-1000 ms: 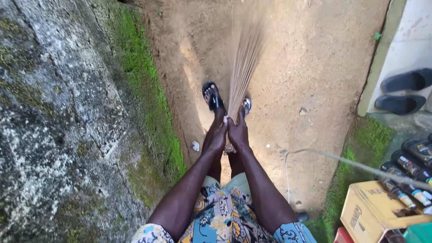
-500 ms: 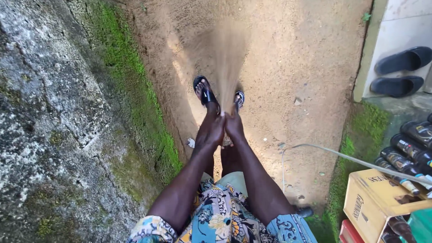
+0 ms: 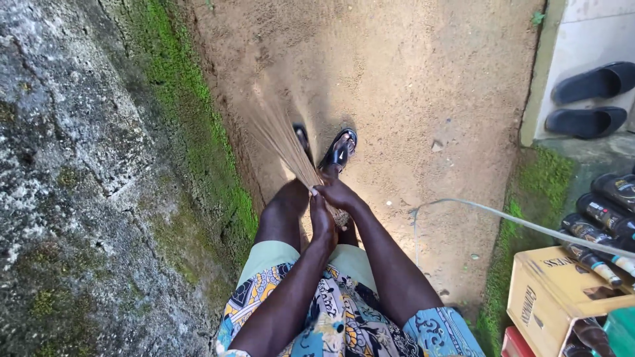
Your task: Sweeping a dirt floor area using a broom made of bundled sticks.
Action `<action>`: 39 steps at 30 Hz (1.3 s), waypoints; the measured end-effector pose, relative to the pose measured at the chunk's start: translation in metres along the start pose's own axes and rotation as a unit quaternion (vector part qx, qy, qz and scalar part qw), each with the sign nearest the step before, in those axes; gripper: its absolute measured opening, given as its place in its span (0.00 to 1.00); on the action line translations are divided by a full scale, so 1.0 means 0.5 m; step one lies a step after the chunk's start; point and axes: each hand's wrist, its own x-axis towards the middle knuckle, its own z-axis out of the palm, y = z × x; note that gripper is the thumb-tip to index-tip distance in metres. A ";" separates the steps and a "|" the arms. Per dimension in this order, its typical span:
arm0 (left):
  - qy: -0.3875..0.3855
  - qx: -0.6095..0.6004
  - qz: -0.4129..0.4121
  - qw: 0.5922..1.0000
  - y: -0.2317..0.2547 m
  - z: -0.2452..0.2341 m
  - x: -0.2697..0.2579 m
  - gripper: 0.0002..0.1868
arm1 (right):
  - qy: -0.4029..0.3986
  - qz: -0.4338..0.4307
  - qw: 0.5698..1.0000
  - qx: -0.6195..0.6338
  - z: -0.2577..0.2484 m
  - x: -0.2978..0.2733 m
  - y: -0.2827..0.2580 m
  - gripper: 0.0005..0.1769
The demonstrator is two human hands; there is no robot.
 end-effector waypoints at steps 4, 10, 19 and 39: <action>0.042 0.046 -0.158 0.985 0.083 0.040 -0.004 0.36 | 0.037 0.074 0.997 -0.012 0.009 -0.023 0.000 0.34; -0.155 0.346 -0.007 0.925 0.021 -0.067 0.086 0.39 | 0.246 0.052 0.949 0.191 0.036 -0.090 -0.116 0.40; -0.069 0.297 0.059 0.951 -0.093 -0.128 0.005 0.37 | 0.185 0.025 0.982 -0.019 0.062 -0.145 -0.047 0.44; -0.346 0.330 -0.254 0.841 0.155 0.074 -0.022 0.48 | 0.262 0.095 0.866 0.416 -0.087 -0.196 -0.051 0.24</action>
